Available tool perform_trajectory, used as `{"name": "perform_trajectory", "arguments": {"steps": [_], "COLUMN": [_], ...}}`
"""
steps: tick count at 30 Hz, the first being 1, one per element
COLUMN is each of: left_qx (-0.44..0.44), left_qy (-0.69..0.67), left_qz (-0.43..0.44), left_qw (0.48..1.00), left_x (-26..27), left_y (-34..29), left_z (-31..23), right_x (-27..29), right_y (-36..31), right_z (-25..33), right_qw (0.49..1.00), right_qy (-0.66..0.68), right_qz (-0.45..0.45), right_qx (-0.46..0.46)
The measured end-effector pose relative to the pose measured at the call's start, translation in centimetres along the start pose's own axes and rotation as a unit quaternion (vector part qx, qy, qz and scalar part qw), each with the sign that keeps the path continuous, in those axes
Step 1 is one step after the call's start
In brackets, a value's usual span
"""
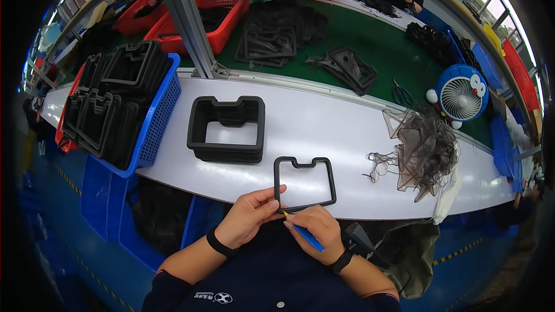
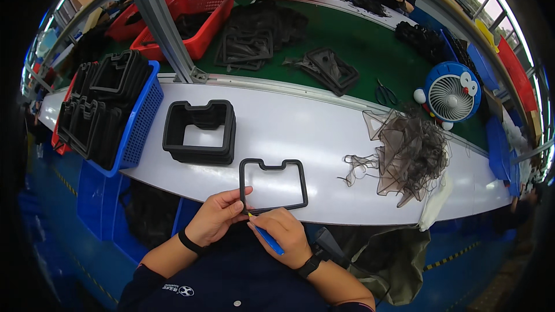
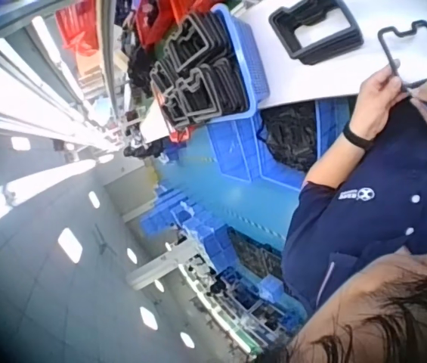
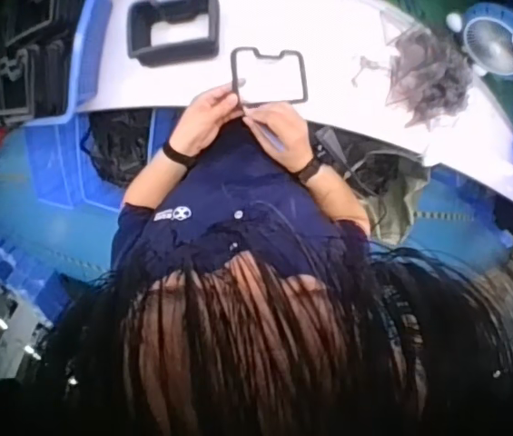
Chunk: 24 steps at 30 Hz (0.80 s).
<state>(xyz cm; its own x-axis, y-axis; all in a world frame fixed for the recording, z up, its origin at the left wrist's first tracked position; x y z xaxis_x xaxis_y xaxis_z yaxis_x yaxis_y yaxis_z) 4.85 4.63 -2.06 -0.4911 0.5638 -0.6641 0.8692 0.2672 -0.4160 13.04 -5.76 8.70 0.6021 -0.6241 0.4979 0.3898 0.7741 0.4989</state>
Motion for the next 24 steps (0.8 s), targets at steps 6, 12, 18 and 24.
{"name": "perform_trajectory", "arguments": {"steps": [6,12,18,24], "left_qx": [-0.001,-0.001,0.003,0.001], "left_qy": [-0.003,0.001,0.002,0.019], "left_qz": [0.008,-0.011,0.013,0.001], "left_qw": [1.0,1.0,1.0,1.0], "left_x": [-0.2,-0.3,-0.2,-0.1], "left_y": [0.0,-0.1,0.2,-0.2], "left_z": [0.3,0.2,0.7,1.0], "right_x": [-0.2,-0.4,-0.9,0.8], "right_y": [-0.3,-0.6,-0.5,0.3], "right_z": [0.4,0.7,1.3,0.1], "right_qw": [0.999,0.999,0.991,0.972], "right_qy": [-0.024,-0.034,-0.105,-0.2], "right_qz": [0.001,-0.002,0.029,0.022], "right_qx": [0.021,0.031,0.083,0.125]}}
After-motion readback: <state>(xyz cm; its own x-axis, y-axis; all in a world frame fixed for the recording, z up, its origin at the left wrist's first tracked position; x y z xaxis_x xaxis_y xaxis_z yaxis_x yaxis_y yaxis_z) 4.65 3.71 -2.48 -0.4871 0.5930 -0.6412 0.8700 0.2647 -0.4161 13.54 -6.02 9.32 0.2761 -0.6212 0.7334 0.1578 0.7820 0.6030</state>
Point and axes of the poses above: each hand's wrist, its own y-axis towards the middle knuckle, its own x-axis out of the back of the hand, z = x × y, the point moved 10 cm from there along y, towards the middle knuckle, and after that the axes turned 5 degrees about -y, right-handed, at the moved point
